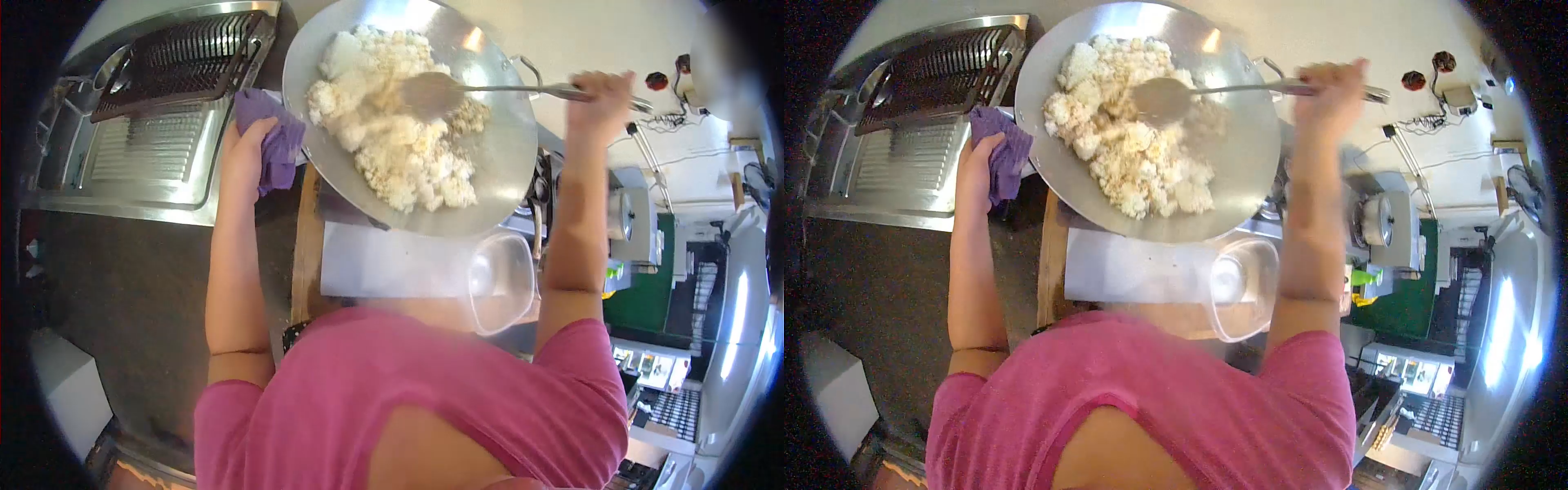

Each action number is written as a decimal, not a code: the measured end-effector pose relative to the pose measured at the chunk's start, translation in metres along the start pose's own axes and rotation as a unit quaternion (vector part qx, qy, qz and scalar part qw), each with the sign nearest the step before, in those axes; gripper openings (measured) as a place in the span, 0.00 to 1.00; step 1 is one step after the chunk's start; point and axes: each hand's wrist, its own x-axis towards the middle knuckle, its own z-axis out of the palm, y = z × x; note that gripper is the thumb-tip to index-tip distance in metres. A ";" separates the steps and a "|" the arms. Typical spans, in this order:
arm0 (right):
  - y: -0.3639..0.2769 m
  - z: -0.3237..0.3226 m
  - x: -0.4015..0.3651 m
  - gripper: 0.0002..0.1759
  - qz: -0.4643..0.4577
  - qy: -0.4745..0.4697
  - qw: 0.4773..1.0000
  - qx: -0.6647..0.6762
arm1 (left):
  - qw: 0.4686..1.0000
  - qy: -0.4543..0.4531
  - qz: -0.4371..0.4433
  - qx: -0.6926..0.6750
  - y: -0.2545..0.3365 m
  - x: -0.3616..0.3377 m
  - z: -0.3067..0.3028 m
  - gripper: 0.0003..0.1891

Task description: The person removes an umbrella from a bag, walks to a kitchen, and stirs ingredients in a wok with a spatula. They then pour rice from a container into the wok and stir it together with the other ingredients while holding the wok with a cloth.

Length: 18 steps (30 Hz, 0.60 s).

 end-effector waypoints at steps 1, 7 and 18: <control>-0.015 0.002 0.011 0.22 -0.022 0.038 0.999 -0.017 | 1.000 -0.015 -0.008 0.007 0.009 0.001 0.001 0.21; 0.035 -0.058 0.146 0.16 -0.069 0.101 0.992 -0.027 | 0.997 -0.058 -0.031 0.028 0.016 0.026 -0.005 0.19; 0.228 -0.046 0.235 0.20 0.197 0.050 0.979 0.014 | 1.000 0.005 -0.015 0.003 0.014 0.022 0.009 0.19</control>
